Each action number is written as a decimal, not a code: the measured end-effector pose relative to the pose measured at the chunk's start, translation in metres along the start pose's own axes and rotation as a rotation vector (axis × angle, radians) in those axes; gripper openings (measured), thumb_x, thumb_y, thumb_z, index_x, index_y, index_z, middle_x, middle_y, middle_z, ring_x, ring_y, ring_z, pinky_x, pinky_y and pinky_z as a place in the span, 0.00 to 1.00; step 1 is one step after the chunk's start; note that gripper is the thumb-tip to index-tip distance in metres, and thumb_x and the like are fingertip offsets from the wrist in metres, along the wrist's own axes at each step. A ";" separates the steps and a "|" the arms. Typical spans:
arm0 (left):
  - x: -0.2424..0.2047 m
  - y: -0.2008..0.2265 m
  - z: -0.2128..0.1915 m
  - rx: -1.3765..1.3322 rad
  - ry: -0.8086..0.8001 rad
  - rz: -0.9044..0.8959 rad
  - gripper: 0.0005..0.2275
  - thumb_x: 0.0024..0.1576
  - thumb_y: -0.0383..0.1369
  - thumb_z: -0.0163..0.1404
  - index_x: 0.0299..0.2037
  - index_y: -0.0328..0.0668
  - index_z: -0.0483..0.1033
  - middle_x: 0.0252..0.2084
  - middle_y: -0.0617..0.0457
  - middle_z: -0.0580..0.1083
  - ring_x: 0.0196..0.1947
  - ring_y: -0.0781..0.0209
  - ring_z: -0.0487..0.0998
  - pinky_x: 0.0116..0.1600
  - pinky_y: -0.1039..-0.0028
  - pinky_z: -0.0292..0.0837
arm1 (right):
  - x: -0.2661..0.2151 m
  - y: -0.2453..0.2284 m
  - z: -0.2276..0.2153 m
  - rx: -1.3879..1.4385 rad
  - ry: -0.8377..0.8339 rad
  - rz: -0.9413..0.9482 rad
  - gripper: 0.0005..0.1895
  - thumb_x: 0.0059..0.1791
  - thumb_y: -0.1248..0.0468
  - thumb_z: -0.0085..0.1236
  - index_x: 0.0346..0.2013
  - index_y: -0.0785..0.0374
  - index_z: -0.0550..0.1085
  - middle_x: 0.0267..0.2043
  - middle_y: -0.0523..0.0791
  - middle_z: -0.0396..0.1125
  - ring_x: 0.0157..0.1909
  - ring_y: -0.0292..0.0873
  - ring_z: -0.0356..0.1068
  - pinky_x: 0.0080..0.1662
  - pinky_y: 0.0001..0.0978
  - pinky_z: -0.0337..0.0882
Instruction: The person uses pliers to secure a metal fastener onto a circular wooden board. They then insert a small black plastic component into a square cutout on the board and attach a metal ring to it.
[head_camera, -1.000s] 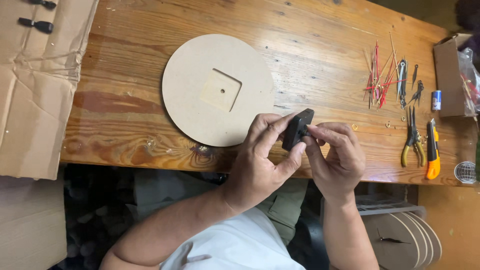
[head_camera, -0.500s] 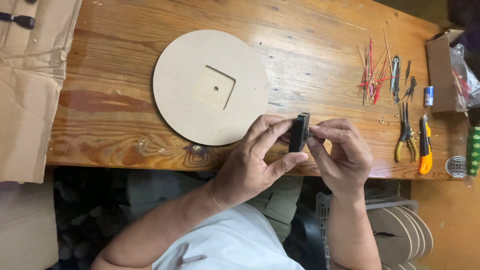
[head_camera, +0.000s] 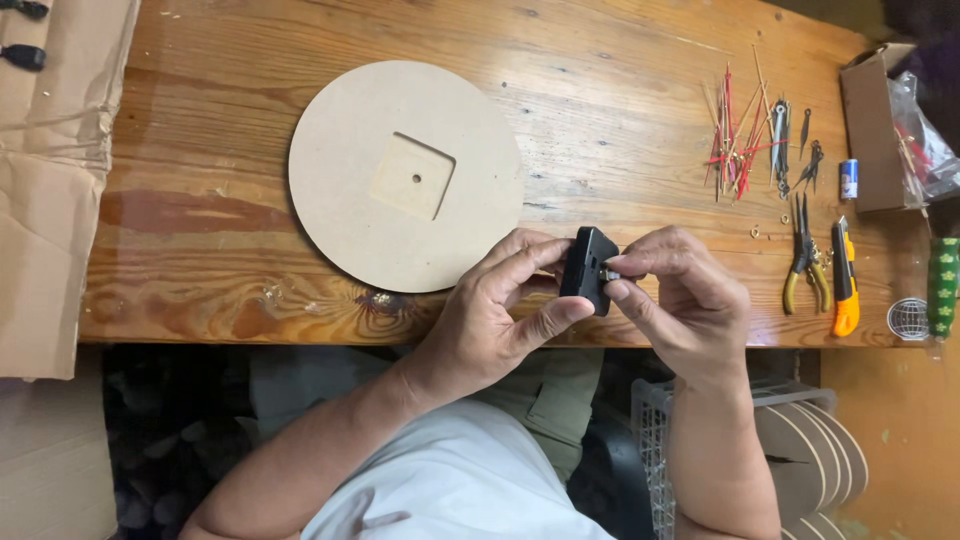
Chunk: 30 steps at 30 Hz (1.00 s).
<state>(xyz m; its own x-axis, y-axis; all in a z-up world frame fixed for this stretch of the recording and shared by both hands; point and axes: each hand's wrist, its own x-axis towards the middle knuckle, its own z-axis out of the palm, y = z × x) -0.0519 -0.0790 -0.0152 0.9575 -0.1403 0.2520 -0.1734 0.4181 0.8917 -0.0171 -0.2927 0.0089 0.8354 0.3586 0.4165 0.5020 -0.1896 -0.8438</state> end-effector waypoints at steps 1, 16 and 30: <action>0.000 0.000 0.000 0.000 -0.001 0.000 0.23 0.62 0.40 0.56 0.61 0.30 0.72 0.52 0.45 0.70 0.54 0.59 0.76 0.61 0.67 0.78 | 0.000 0.000 0.000 0.000 0.001 0.000 0.11 0.44 0.81 0.65 0.40 0.82 0.76 0.34 0.56 0.66 0.38 0.44 0.69 0.42 0.34 0.72; -0.001 0.001 -0.003 0.006 -0.026 -0.035 0.24 0.61 0.41 0.56 0.60 0.27 0.72 0.51 0.43 0.70 0.54 0.57 0.74 0.61 0.68 0.77 | 0.010 -0.013 -0.001 -0.052 -0.061 -0.008 0.11 0.44 0.79 0.67 0.39 0.81 0.76 0.32 0.56 0.67 0.35 0.46 0.71 0.41 0.36 0.73; -0.003 0.009 -0.007 0.342 -0.087 0.185 0.23 0.63 0.41 0.53 0.61 0.27 0.69 0.51 0.41 0.69 0.50 0.48 0.80 0.58 0.59 0.79 | 0.016 -0.034 -0.001 -0.421 -0.135 -0.123 0.05 0.45 0.77 0.68 0.33 0.71 0.79 0.31 0.53 0.71 0.33 0.51 0.73 0.38 0.36 0.73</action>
<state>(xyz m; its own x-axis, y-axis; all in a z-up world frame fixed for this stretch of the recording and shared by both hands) -0.0543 -0.0687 -0.0105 0.8824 -0.1725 0.4377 -0.4217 0.1224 0.8984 -0.0208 -0.2820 0.0444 0.7415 0.5119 0.4337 0.6659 -0.4829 -0.5686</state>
